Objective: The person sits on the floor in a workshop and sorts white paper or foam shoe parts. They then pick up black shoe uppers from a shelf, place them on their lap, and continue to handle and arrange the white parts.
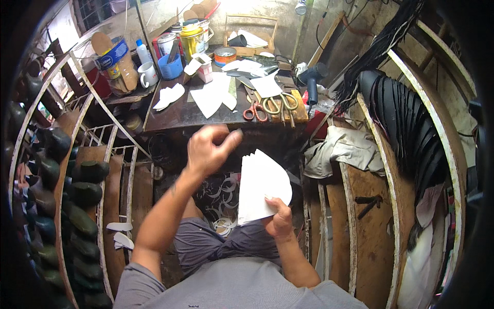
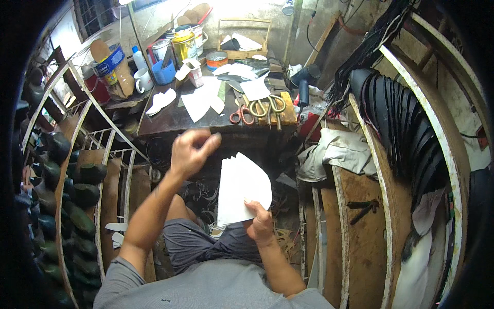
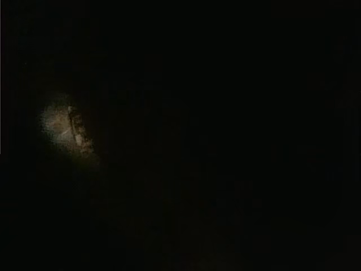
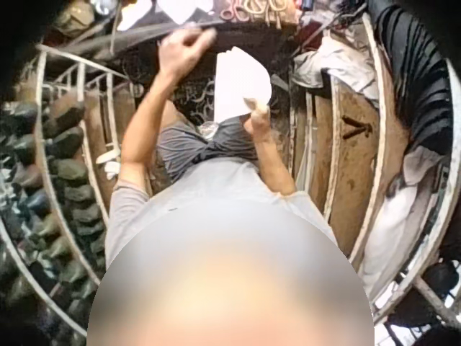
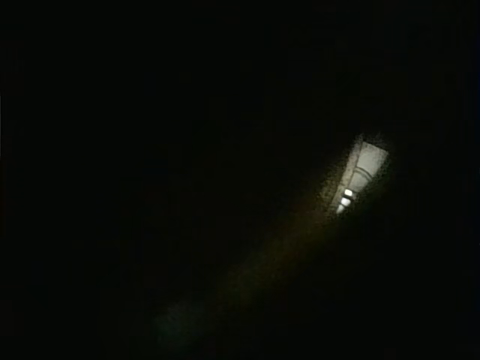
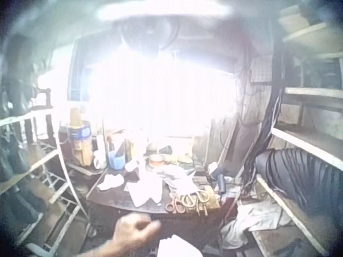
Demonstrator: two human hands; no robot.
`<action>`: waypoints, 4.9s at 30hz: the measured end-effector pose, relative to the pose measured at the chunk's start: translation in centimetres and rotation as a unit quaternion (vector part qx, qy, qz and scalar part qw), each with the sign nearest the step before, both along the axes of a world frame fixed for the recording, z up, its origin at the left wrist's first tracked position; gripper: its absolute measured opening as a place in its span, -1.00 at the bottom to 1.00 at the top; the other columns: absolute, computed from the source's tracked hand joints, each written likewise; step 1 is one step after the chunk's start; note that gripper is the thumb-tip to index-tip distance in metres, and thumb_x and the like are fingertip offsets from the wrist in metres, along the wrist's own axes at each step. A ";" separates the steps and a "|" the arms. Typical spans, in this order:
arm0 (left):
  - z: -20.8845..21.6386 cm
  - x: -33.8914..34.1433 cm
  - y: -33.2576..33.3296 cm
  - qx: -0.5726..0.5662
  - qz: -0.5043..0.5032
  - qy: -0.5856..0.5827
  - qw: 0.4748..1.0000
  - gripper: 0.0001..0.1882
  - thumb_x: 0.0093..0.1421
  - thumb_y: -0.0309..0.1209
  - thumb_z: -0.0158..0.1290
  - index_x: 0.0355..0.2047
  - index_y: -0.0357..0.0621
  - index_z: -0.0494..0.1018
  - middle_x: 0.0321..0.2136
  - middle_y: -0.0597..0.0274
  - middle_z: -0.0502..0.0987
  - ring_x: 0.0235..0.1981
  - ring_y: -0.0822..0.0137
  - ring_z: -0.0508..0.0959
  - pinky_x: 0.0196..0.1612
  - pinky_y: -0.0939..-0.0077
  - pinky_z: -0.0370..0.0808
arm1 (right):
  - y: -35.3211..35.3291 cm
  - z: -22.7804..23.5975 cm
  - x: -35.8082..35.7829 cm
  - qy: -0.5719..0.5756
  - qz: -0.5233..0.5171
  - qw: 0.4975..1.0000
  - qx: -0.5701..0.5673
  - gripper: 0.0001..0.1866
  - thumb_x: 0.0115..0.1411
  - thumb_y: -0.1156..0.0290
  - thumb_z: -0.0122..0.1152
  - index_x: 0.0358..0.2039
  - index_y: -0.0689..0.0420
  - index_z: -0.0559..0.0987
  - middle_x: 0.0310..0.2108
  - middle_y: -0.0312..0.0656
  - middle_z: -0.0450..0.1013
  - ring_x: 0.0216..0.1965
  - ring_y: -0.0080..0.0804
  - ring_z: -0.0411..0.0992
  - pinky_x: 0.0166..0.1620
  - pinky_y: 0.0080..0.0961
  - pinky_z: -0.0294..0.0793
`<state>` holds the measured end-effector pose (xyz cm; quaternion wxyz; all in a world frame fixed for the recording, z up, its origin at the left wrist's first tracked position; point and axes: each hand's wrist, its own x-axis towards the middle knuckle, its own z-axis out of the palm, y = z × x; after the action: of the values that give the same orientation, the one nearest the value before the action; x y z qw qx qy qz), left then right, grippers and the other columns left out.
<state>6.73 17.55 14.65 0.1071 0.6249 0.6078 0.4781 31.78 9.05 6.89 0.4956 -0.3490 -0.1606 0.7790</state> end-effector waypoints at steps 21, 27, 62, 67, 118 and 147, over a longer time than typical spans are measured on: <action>-1.7 4.5 26.8 -0.200 0.119 0.024 0.972 -0.34 0.04 0.16 0.26 -0.35 -0.34 0.69 -0.44 -0.08 0.71 -0.33 -0.04 0.73 -0.16 0.08 0.65 | 0.4 -11.8 -0.2 -0.260 0.193 0.917 0.232 -0.67 0.22 0.37 0.31 -0.07 0.30 0.66 -0.16 -0.16 0.65 -0.16 -0.32 0.58 -0.03 -0.44 0.52; -1.5 3.3 26.9 -0.328 -0.032 -0.090 0.940 -0.44 0.14 0.07 0.35 -0.42 -0.32 0.69 -0.54 0.08 0.70 -0.50 0.27 0.70 -0.27 0.30 0.64 | 1.8 -12.6 0.4 -0.146 0.165 0.970 0.102 -0.57 0.19 0.42 0.36 0.05 0.33 0.60 -0.09 -0.15 0.61 -0.11 -0.30 0.57 0.01 -0.40 0.51; -3.1 -23.6 14.9 -0.219 0.333 0.173 0.900 -0.33 0.12 0.07 0.38 -0.02 -0.27 0.56 0.03 -0.23 0.59 0.12 -0.24 0.57 0.13 -0.11 0.52 | 5.3 -10.3 -2.1 0.085 0.182 0.979 -0.043 -0.34 0.21 0.59 0.25 0.34 0.26 0.36 0.19 -0.06 0.48 0.21 -0.15 0.46 0.31 -0.19 0.39; -1.4 -22.2 13.7 -0.139 0.271 0.151 0.940 -0.62 0.28 -0.19 0.23 -0.04 -0.18 0.47 -0.14 -0.31 0.64 -0.03 -0.33 0.61 -0.02 -0.19 0.51 | 5.0 -10.1 -2.6 0.056 0.182 0.981 -0.031 -0.36 0.22 0.60 0.24 0.34 0.28 0.36 0.18 -0.06 0.49 0.21 -0.18 0.46 0.30 -0.24 0.40; -1.1 -23.8 16.9 -0.330 0.306 0.145 0.881 -0.30 -0.05 -0.40 0.37 0.17 -0.10 0.49 0.10 -0.12 0.61 0.20 -0.06 0.58 0.23 0.10 0.50 | 5.3 -10.6 -3.5 0.042 0.230 0.972 -0.039 -0.33 0.25 0.54 0.29 0.35 0.27 0.31 0.15 -0.05 0.48 0.16 -0.16 0.48 0.26 -0.20 0.44; -1.4 -28.6 14.1 -0.228 -0.023 0.172 0.958 -0.48 -0.10 -0.37 0.50 -0.09 -0.21 0.63 -0.13 -0.01 0.69 -0.03 0.05 0.66 0.07 0.20 0.53 | 5.7 -10.8 -2.8 0.091 0.240 0.966 -0.040 -0.38 0.30 0.51 0.26 0.35 0.24 0.33 0.16 -0.08 0.48 0.18 -0.21 0.49 0.26 -0.22 0.47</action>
<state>-21.92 31.66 13.26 0.1518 0.6704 0.6955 0.2092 28.94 14.76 -3.92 0.2927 -0.2477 -0.1628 0.9091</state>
